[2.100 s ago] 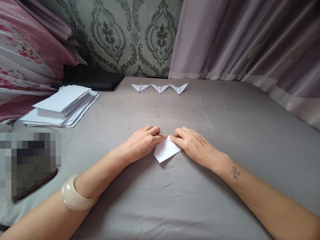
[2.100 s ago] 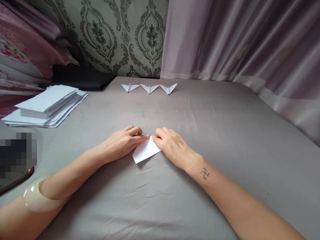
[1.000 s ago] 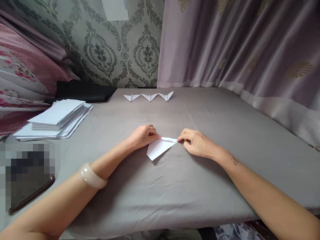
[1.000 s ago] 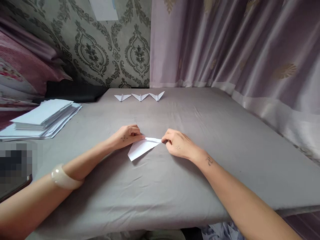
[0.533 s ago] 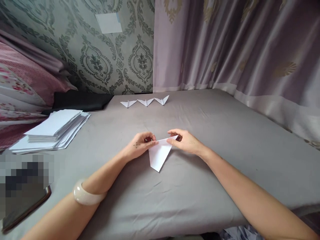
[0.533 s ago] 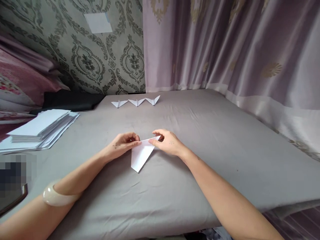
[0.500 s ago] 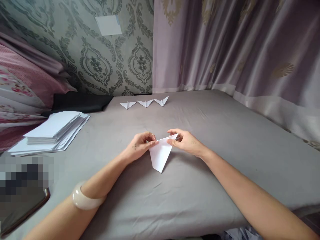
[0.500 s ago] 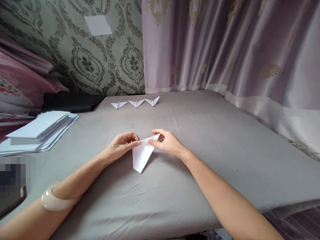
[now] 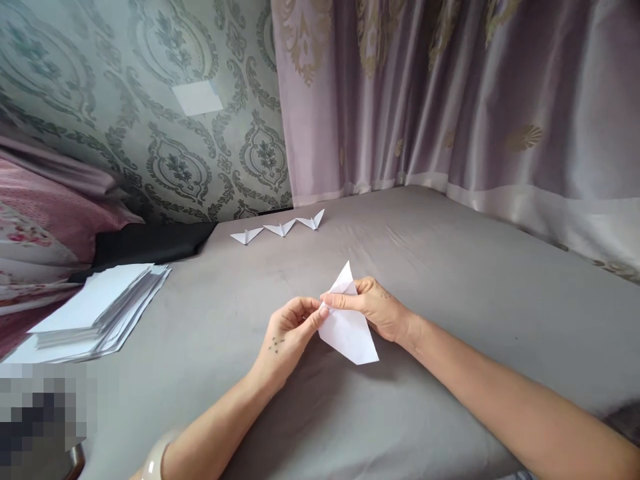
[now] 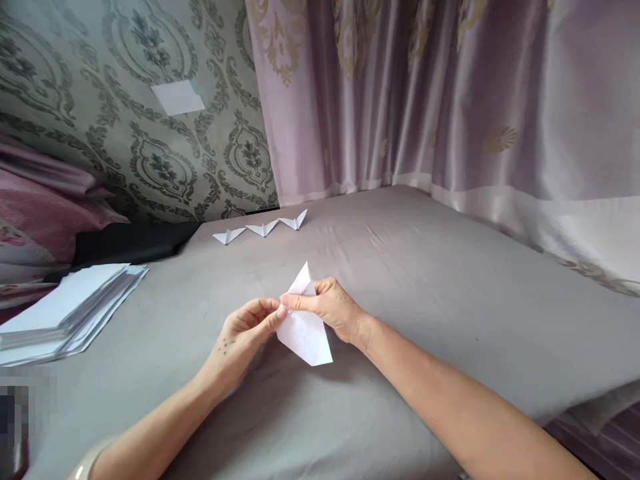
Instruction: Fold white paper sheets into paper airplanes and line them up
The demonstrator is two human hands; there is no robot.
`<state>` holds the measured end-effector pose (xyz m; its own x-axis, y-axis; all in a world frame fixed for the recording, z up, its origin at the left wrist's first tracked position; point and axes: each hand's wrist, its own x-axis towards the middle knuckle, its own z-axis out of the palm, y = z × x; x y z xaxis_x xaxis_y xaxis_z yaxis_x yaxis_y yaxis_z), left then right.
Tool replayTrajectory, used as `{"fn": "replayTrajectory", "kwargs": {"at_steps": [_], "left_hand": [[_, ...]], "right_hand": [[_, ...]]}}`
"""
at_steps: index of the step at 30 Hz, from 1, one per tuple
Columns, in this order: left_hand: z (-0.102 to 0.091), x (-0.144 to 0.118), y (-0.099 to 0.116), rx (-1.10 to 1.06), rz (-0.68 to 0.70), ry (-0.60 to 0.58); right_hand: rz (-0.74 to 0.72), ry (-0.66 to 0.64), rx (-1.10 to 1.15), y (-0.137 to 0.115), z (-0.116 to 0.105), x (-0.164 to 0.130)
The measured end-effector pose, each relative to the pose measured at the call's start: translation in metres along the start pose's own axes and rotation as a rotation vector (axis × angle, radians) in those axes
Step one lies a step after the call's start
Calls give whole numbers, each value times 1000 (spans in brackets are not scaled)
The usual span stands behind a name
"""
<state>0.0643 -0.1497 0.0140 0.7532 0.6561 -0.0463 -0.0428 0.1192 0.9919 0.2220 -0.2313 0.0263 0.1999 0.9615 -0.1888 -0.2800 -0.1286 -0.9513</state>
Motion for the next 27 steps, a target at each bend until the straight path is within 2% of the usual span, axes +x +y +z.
{"fn": "replayTrajectory", "kwargs": {"at_steps": [11,15,20,23,27], "left_hand": [[-4,4,-3,128,-194,-26],[-4,4,-6,173,-214,-32],[-5,6,-3,217,-186,-38],[-9,10,0,234,-181,-3],[-20,19,-5,200,-167,105]], "right_hand": [[69,98,7,-6,-15,3],[5,139,-49,-9,-21,4],[-23,115,-122,-6,-27,9],[-81,109,-208,-7,-26,19],[-138,74,-361,-8,-18,48]]}}
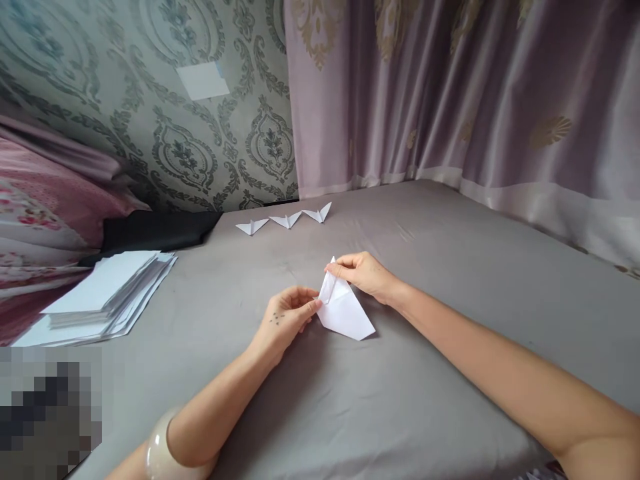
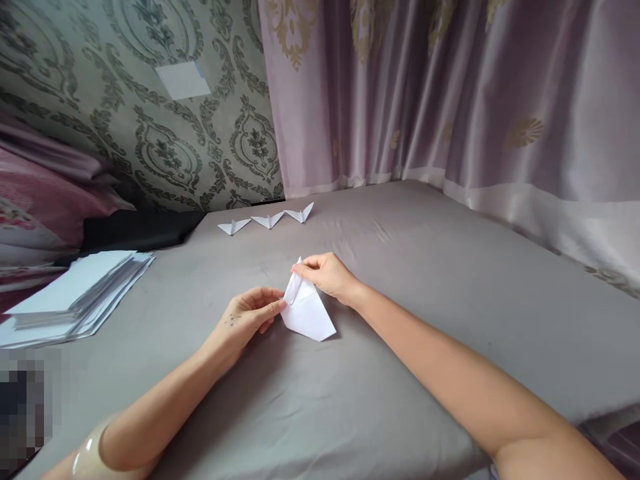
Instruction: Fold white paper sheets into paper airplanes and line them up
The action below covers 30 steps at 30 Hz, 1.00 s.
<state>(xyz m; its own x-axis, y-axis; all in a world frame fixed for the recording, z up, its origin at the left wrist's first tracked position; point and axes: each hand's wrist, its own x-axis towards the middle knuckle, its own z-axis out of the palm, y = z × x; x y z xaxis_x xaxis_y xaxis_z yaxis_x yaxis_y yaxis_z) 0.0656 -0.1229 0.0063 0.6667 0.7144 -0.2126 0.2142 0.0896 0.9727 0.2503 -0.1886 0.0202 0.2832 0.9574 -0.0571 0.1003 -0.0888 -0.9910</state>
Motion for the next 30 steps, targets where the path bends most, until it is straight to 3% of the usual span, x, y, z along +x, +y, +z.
{"fn": "replayTrajectory", "kwargs": {"at_steps": [3,7,15,18,20,24,30], "left_hand": [[-8,8,-6,44,34,82],[-17,15,-10,226,106,118],[-19,22,-12,670,299,152],[-21,24,-16,819,430,86],[-23,24,-16,892,501,19],[-34,23,-9,1002,562,-133],[-56,27,-6,882,596,-301]], "right_hand": [[-50,-25,-208,6,10,25],[-130,54,-495,18,20,48],[-211,172,-727,27,26,50],[-373,177,-888,22,29,34],[-447,58,-949,19,32,18],[-446,-129,-970,18,39,-14],[-394,-143,-923,19,34,-29]]}}
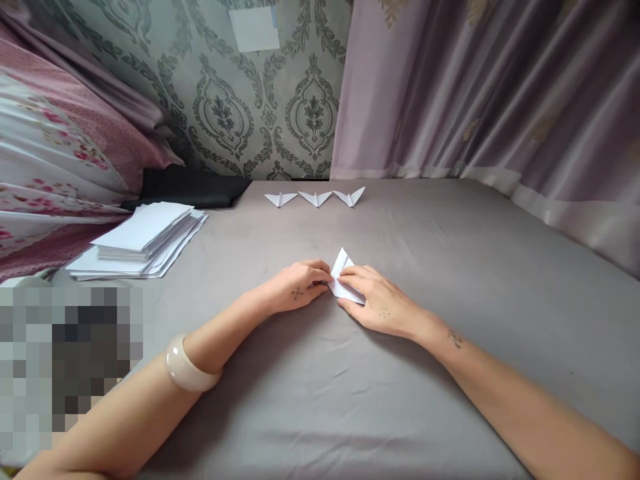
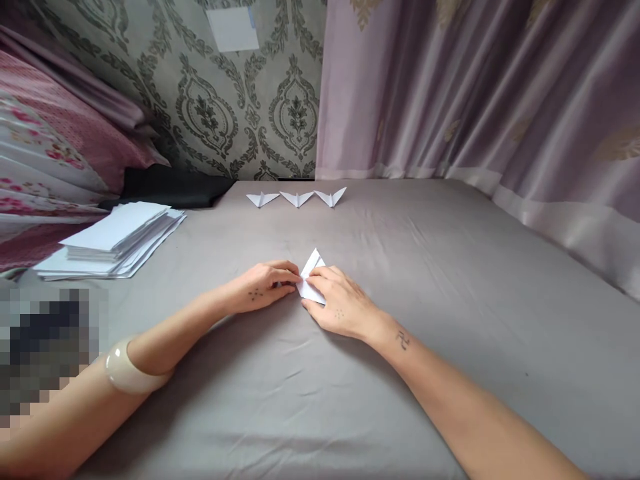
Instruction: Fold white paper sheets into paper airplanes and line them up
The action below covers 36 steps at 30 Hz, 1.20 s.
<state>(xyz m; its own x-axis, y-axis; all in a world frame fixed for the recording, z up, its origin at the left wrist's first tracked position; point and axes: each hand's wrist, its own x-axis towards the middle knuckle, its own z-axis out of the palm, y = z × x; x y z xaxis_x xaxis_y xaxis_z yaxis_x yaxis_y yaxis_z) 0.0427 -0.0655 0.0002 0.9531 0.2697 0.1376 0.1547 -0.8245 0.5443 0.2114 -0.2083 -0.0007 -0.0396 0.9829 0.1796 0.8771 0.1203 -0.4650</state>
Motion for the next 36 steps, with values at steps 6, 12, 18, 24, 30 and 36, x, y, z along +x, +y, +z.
{"fn": "replayTrajectory", "kwargs": {"at_steps": [6,12,18,24,30,36], "left_hand": [[6,-1,-10,-69,36,43],[7,-3,-7,86,94,46],[9,-2,1,304,163,28],[11,-2,2,378,204,14],[19,-2,6,294,59,97],[23,0,5,20,-142,199]], "right_hand": [[-109,-9,-70,3,-3,-4],[-230,-11,-388,-1,-2,-5],[-208,3,-456,1,-2,-6],[-62,58,-283,-4,2,-7],[1,77,-221,-7,5,-1],[177,126,51,-6,6,3]]}}
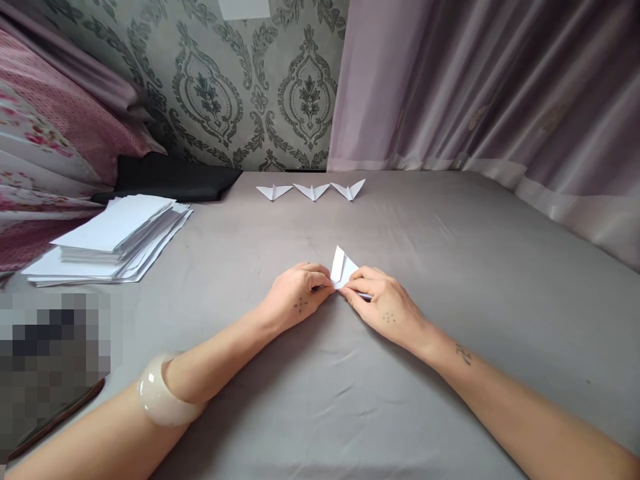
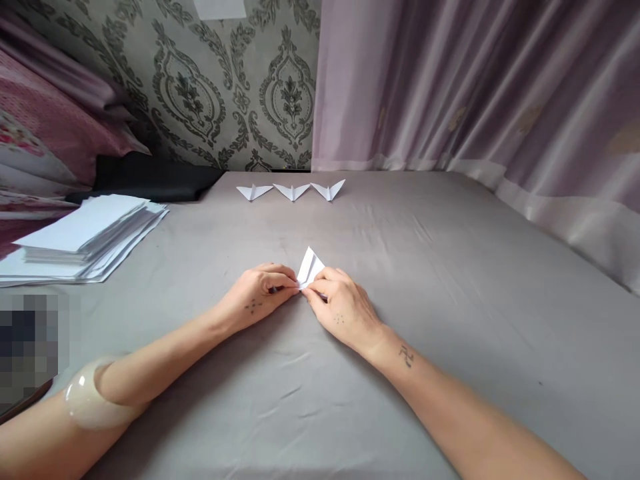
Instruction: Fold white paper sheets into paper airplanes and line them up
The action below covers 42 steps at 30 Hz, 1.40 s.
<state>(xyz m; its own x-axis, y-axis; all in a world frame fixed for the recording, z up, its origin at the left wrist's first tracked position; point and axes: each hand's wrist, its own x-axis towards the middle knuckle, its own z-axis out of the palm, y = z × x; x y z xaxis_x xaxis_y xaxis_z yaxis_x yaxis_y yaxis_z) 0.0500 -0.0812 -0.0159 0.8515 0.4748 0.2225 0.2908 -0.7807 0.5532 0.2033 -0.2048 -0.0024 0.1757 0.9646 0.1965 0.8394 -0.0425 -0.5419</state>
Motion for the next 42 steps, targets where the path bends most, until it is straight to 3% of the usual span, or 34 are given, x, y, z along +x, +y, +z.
{"fn": "replayTrajectory", "kwargs": {"at_steps": [9,22,33,38,42], "left_hand": [[-5,2,11,-152,-149,-14],[-3,4,9,-201,-173,-21],[-2,2,9,27,-76,-44],[-16,-11,13,191,99,-162],[-28,-14,6,99,129,-240]], "right_hand": [[265,-29,249,-2,-2,12],[329,-105,204,5,-5,25],[316,-164,99,4,-6,29],[302,-163,70,3,-7,29],[276,-162,75,7,-5,29]]}}
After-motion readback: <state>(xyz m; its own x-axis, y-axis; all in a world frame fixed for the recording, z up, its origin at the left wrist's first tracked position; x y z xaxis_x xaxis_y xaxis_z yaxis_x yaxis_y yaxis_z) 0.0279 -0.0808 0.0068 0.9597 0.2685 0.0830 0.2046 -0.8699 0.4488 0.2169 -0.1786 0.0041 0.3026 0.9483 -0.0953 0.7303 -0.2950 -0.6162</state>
